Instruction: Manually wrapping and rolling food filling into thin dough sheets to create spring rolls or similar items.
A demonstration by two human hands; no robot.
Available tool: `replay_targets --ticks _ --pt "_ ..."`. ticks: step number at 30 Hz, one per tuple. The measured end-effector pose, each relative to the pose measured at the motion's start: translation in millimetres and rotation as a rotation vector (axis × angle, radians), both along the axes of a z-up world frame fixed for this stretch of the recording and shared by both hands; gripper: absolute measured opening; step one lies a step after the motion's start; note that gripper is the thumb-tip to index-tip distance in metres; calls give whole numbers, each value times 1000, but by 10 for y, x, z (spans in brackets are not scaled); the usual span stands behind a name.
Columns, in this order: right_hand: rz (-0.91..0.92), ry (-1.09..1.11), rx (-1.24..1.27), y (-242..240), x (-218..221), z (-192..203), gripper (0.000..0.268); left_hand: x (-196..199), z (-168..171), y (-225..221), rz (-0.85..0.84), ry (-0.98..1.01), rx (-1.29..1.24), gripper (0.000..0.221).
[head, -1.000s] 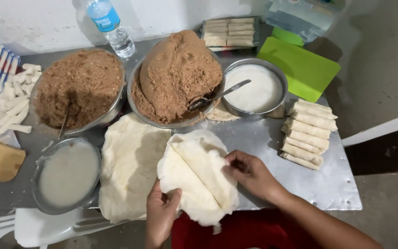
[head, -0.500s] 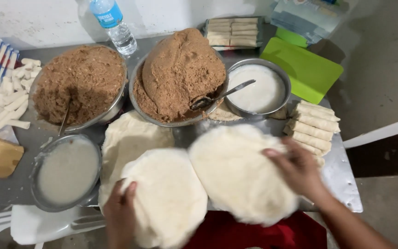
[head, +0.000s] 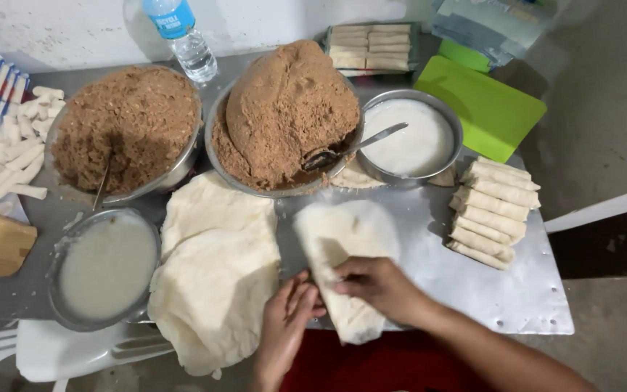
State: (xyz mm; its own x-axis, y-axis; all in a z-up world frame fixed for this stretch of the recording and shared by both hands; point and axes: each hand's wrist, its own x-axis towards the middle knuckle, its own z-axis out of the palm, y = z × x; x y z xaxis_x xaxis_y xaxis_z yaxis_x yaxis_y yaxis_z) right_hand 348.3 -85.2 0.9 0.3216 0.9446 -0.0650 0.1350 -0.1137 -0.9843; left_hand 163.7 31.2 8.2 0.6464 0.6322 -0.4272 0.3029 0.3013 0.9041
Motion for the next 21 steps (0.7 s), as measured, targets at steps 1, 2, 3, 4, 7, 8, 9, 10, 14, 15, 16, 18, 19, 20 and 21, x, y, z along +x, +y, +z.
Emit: replay_targets --ticks 1,2,3,4,7,8,9,10,14,15,16,18,19,20,21 --pt "-28 89 -36 73 -88 33 19 62 -22 -26 34 -79 2 49" --pt "-56 177 -71 144 -174 66 13 126 -44 -53 68 -158 3 41" --pt "-57 177 -71 146 -191 73 13 136 -105 -38 66 -159 3 41" --pt "-96 82 -26 148 -206 77 11 149 -167 -24 66 -201 -5 25" --pt "-153 -67 14 142 -235 43 11 244 -53 -15 72 -225 -37 25" --pt "-165 -125 14 140 -235 26 13 293 35 -17 82 -211 -57 36" --pt "-169 -126 11 130 -229 10 13 293 86 -14 78 -212 -59 36" --pt "-178 -53 25 121 -226 -7 14 292 136 -9 20 -165 38 32" --pt "-99 177 -59 51 -113 -12 16 204 -51 50 -48 -194 97 19" --pt "-98 177 -58 7 -92 -13 16 202 -63 74 -47 -193 98 19" --pt "-70 199 -97 -37 -70 -13 14 200 -73 97 23 -162 23 19" --pt "-38 217 -137 -75 -41 -21 13 211 -106 131 97 -134 -51 28" --pt "-64 223 -134 -82 -52 -31 12 211 -129 135 108 -158 -60 34" --pt "-89 228 -132 -93 -62 -40 10 213 -150 137 119 -181 -68 41" --pt "-92 227 -130 -77 -64 -40 10 240 -71 112 115 -183 -67 41"
